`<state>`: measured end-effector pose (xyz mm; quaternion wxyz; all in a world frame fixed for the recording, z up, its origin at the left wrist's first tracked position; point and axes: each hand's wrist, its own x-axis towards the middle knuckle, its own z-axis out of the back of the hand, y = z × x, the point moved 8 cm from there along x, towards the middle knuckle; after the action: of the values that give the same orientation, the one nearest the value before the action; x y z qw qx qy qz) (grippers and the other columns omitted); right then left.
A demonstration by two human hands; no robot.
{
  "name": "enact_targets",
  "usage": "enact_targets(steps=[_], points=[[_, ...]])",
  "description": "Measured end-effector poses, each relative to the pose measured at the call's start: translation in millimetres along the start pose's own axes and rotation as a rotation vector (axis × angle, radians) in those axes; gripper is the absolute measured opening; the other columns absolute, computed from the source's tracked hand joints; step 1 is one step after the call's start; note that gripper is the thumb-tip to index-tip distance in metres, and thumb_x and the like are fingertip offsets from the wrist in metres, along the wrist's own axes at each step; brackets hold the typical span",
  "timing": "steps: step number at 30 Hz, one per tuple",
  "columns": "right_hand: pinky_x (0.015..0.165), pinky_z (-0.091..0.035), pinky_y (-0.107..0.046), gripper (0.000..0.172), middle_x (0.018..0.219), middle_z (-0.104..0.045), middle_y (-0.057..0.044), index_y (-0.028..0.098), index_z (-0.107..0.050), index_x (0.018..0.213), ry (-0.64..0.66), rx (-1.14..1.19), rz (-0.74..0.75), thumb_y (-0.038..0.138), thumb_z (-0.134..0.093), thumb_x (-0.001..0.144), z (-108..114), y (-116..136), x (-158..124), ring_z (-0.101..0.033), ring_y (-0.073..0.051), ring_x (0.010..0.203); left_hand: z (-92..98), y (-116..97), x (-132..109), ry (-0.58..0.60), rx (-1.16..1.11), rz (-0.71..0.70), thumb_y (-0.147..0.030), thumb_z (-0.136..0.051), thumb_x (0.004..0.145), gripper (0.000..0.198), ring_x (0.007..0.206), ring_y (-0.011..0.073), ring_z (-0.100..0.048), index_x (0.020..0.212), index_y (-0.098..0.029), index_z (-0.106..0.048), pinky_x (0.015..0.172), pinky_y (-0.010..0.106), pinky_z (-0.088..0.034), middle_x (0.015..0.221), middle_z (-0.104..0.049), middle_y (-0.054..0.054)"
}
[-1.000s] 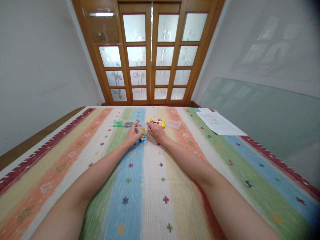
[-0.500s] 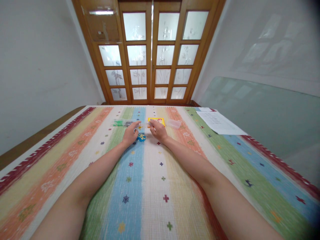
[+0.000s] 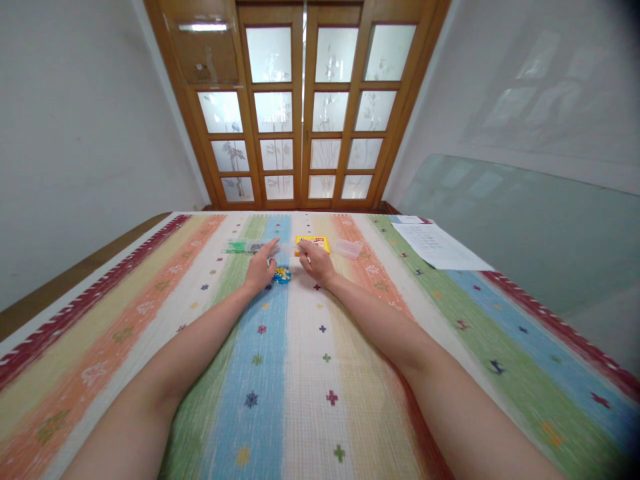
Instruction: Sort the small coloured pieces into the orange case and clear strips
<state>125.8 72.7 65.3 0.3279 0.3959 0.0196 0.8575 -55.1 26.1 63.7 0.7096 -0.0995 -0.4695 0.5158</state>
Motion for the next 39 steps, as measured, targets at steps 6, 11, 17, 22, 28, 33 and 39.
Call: enact_targets(steps=[6,11,17,22,28,33,39], points=[[0.112,-0.05,-0.041,0.035,0.135,-0.068,-0.015,0.02,-0.063,0.137,0.009,0.003,0.053,0.026,-0.044,0.108,3,10,-1,-0.062,-0.026,0.129,-10.8,11,0,0.014,-0.157,0.087,-0.022,-0.065,0.091,0.07,0.102,0.0204,-0.074,0.159,-0.026,-0.048,0.094,0.036,-0.062,0.137,-0.067,0.01],[0.117,-0.048,-0.043,0.042,0.148,-0.062,-0.015,0.022,-0.059,0.148,0.102,-0.026,0.123,0.033,-0.055,0.108,-2,22,-3,-0.057,-0.027,0.138,-22.1,29,1,-0.011,-0.405,0.221,-0.035,-0.071,0.089,0.069,0.084,0.0164,-0.075,0.152,-0.021,-0.046,0.084,0.033,-0.062,0.118,-0.068,0.008],[0.117,-0.047,-0.048,0.05,0.146,-0.065,-0.017,0.021,-0.056,0.152,0.149,-0.12,0.098,0.021,-0.061,0.103,-10,23,1,-0.06,-0.03,0.136,-35.4,32,2,0.088,-0.524,0.318,-0.039,-0.064,0.095,0.049,0.088,0.0207,-0.077,0.138,-0.021,-0.052,0.088,0.037,-0.061,0.097,-0.073,0.004],[0.114,-0.048,-0.046,0.041,0.14,-0.07,-0.016,0.019,-0.061,0.146,0.161,-0.139,0.056,0.021,-0.057,0.105,-17,18,6,-0.064,-0.028,0.129,-10.5,41,9,-0.014,-0.255,0.263,-0.038,-0.056,0.1,0.031,0.103,0.0223,-0.074,0.126,-0.022,-0.062,0.098,0.039,-0.057,0.111,-0.075,0.008],[0.113,-0.047,-0.043,0.042,0.141,-0.069,-0.014,0.019,-0.064,0.143,0.217,-0.206,0.026,0.016,-0.058,0.102,-29,15,26,-0.06,-0.028,0.13,27.6,60,15,-0.046,0.293,0.115,-0.029,-0.061,0.093,0.038,0.138,0.0335,-0.055,0.128,-0.019,-0.068,0.124,0.053,-0.035,0.139,-0.068,0.016],[0.114,-0.043,-0.046,0.046,0.142,-0.066,-0.016,0.022,-0.064,0.145,0.288,-0.303,-0.057,0.014,-0.054,0.101,-53,11,45,-0.058,-0.03,0.133,32.6,77,9,0.031,0.489,0.195,-0.028,-0.066,0.088,0.055,0.152,0.0418,-0.038,0.142,-0.022,-0.064,0.127,0.065,-0.021,0.153,-0.061,0.016],[0.124,-0.028,-0.065,0.05,0.15,-0.061,-0.021,0.019,-0.057,0.152,0.339,-0.369,-0.063,0.014,-0.04,0.105,-82,1,42,-0.047,-0.034,0.146,30.3,76,11,0.048,0.565,0.159,-0.029,-0.062,0.091,0.041,0.138,0.0405,-0.049,0.131,-0.022,-0.071,0.123,0.062,-0.028,0.135,-0.069,0.017]])
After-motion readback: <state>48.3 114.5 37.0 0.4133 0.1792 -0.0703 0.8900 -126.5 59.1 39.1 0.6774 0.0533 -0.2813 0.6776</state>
